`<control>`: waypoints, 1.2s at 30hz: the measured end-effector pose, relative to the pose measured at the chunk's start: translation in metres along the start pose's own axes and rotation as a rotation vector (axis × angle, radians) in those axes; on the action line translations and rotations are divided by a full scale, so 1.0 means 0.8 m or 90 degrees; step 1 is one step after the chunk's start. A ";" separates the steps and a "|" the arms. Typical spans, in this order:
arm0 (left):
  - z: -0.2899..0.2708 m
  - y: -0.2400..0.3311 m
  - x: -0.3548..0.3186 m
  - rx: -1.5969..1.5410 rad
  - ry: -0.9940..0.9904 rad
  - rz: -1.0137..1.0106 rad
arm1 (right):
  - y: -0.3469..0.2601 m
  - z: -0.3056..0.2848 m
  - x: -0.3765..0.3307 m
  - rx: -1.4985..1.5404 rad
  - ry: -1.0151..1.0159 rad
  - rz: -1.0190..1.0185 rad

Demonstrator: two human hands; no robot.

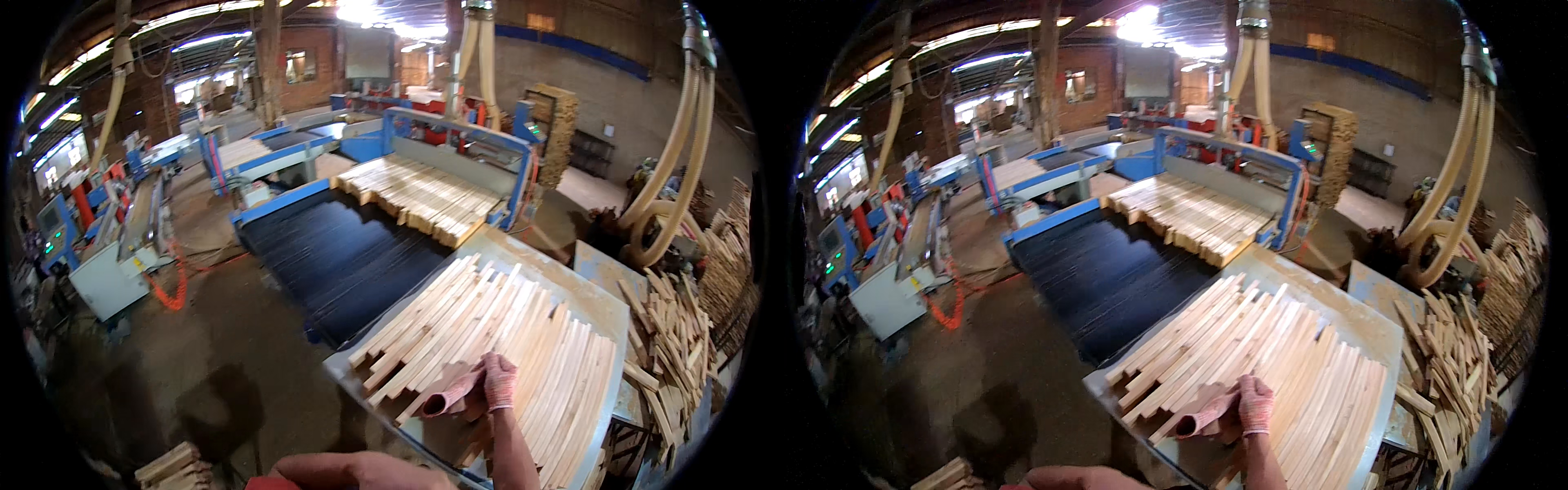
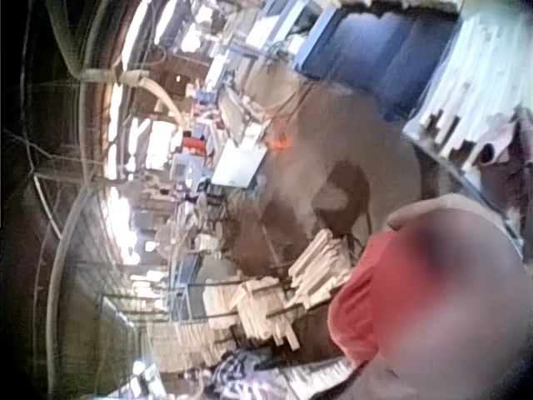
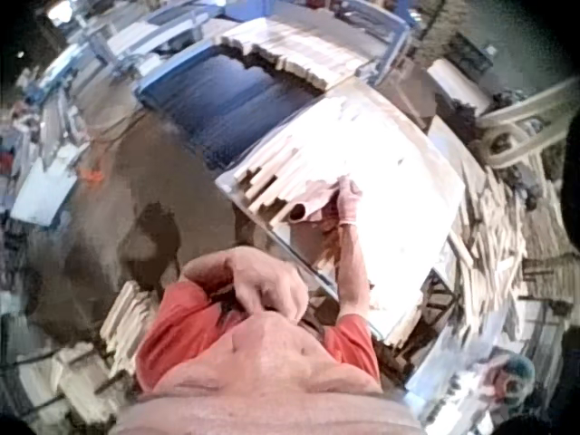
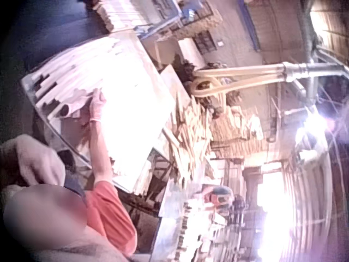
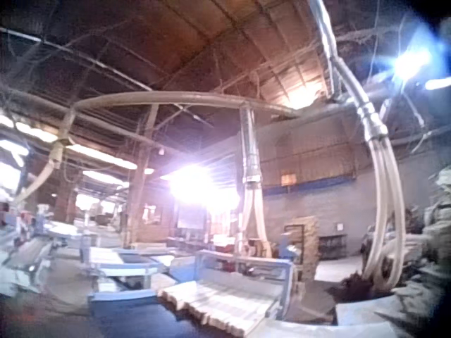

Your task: The person picks up stacks of wooden planks from a metal table and places them onto a conveyor belt. The person repeatedly moves the wood, occasionally inspecting individual pieces before adding them to the stack on the belt.

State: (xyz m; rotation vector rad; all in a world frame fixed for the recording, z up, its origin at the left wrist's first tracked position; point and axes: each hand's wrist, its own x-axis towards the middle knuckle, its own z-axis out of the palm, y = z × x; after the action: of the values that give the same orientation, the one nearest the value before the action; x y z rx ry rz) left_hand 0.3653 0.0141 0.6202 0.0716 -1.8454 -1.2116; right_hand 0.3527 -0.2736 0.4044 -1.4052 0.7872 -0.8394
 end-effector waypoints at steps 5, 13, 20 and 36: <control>0.024 -0.054 -0.126 -0.125 0.367 -0.305 | -0.007 0.012 -0.010 -0.051 -0.039 -0.075; 0.169 -0.213 -0.359 -0.174 0.875 -0.703 | 0.036 -0.009 0.021 -0.009 -0.066 -0.057; 0.373 -0.343 -0.543 0.126 1.190 -1.141 | -0.079 0.046 -0.090 -0.004 -0.157 -0.008; 0.549 -0.286 -0.730 -0.103 1.292 -0.996 | 0.185 0.225 -0.313 -0.238 -0.460 0.050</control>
State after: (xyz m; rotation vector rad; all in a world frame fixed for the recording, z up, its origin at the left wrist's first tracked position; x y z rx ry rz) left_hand 0.3142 0.4875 0.0208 1.9874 0.4443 -1.0703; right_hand 0.3875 0.0319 0.2544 -1.8332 0.4350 -0.0801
